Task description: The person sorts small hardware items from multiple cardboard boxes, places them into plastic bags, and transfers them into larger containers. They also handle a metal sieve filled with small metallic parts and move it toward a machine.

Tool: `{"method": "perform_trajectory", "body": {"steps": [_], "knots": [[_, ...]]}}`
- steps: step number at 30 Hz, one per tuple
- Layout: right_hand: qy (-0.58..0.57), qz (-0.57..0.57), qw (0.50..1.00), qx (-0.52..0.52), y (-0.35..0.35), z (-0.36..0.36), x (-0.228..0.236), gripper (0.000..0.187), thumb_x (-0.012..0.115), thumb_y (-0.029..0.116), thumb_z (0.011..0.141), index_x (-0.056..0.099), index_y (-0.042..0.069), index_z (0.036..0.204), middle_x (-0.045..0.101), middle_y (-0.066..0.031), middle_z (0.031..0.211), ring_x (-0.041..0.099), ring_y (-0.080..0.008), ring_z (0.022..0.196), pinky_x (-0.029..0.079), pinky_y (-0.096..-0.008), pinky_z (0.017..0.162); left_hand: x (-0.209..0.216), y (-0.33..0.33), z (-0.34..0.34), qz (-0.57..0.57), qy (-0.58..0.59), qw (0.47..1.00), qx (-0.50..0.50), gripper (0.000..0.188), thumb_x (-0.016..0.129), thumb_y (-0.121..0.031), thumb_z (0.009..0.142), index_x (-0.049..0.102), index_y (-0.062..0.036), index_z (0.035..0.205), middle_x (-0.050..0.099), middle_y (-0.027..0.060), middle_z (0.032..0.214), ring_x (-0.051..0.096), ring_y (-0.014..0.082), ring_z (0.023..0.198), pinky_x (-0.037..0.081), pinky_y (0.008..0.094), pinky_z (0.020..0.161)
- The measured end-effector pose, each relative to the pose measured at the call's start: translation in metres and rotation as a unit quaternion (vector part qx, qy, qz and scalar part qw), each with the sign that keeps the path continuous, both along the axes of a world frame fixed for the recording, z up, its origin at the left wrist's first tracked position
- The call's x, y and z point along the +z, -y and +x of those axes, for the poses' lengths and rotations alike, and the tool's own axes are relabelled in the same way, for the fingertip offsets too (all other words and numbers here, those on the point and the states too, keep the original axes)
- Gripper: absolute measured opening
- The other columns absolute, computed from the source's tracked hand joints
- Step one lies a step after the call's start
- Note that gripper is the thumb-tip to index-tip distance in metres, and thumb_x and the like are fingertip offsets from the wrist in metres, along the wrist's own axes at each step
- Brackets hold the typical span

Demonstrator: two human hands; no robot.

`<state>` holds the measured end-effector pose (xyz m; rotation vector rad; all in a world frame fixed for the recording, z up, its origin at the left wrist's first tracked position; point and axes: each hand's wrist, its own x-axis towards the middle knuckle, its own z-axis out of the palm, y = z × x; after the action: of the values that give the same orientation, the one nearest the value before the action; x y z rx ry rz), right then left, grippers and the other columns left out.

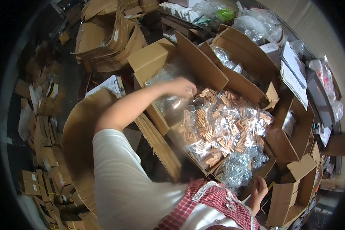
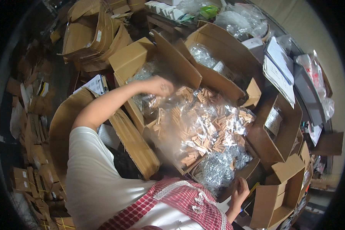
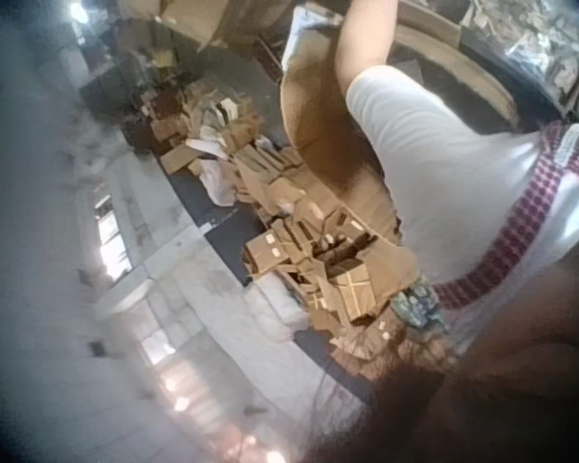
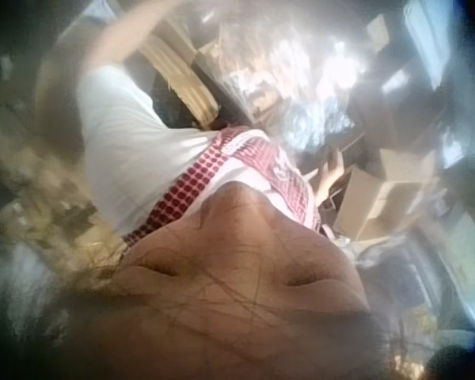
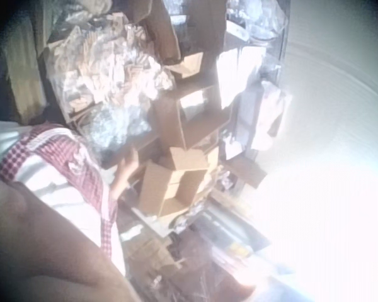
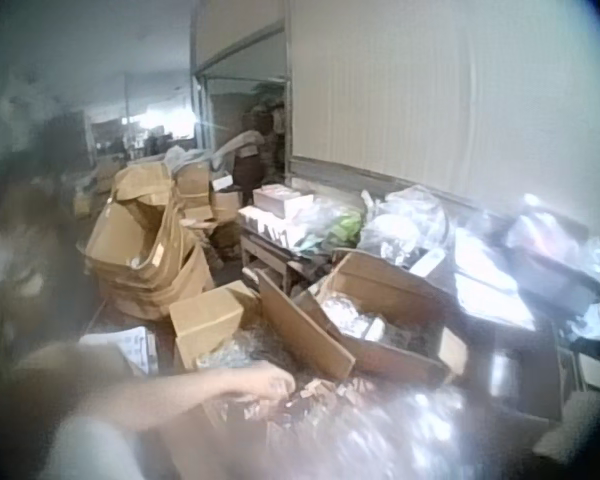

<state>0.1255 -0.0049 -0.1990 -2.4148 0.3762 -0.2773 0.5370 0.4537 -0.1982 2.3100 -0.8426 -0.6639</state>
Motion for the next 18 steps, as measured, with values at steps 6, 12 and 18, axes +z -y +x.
{"method": "perform_trajectory", "body": {"steps": [6, 12, 18], "knots": [[0.009, 0.037, 0.999, 0.007, 0.008, 0.000, 0.003, 0.008, 0.062, -0.005, 0.090, 0.065, -0.006, 0.098, 0.066, -0.0135, 0.087, 0.065, -0.0182, 0.075, 0.051, -0.0295, 0.068, 0.040, -0.041, 0.019, -0.183, -0.120, 0.961, 0.168, 0.035, 0.078, -0.015, 0.082, 0.067, -0.0045, 0.115, 0.070, 0.0058, 0.109, 0.065, 0.0119, 0.097, 0.052, 0.0282, 0.086], [0.016, 0.077, 0.997, 0.009, 0.021, 0.000, -0.012, 0.010, 0.064, -0.003, 0.089, 0.065, -0.006, 0.098, 0.065, -0.0141, 0.082, 0.062, -0.0194, 0.068, 0.048, -0.0296, 0.063, 0.070, -0.061, -0.007, -0.243, -0.112, 0.912, 0.311, 0.036, 0.066, -0.014, 0.090, 0.061, -0.0047, 0.125, 0.068, 0.0096, 0.110, 0.068, 0.0147, 0.092, 0.058, 0.0301, 0.075], [0.008, 0.018, 0.999, 0.036, 0.023, 0.006, -0.006, 0.012, 0.063, 0.000, 0.088, 0.067, -0.002, 0.099, 0.066, -0.0156, 0.083, 0.064, -0.0250, 0.067, 0.049, -0.0313, 0.062, 0.085, -0.057, -0.031, -0.402, -0.323, 0.781, 0.351, 0.047, 0.056, -0.031, 0.097, 0.053, -0.0062, 0.137, 0.068, 0.0150, 0.114, 0.071, 0.0210, 0.077, 0.061, 0.0339, 0.049]]}}
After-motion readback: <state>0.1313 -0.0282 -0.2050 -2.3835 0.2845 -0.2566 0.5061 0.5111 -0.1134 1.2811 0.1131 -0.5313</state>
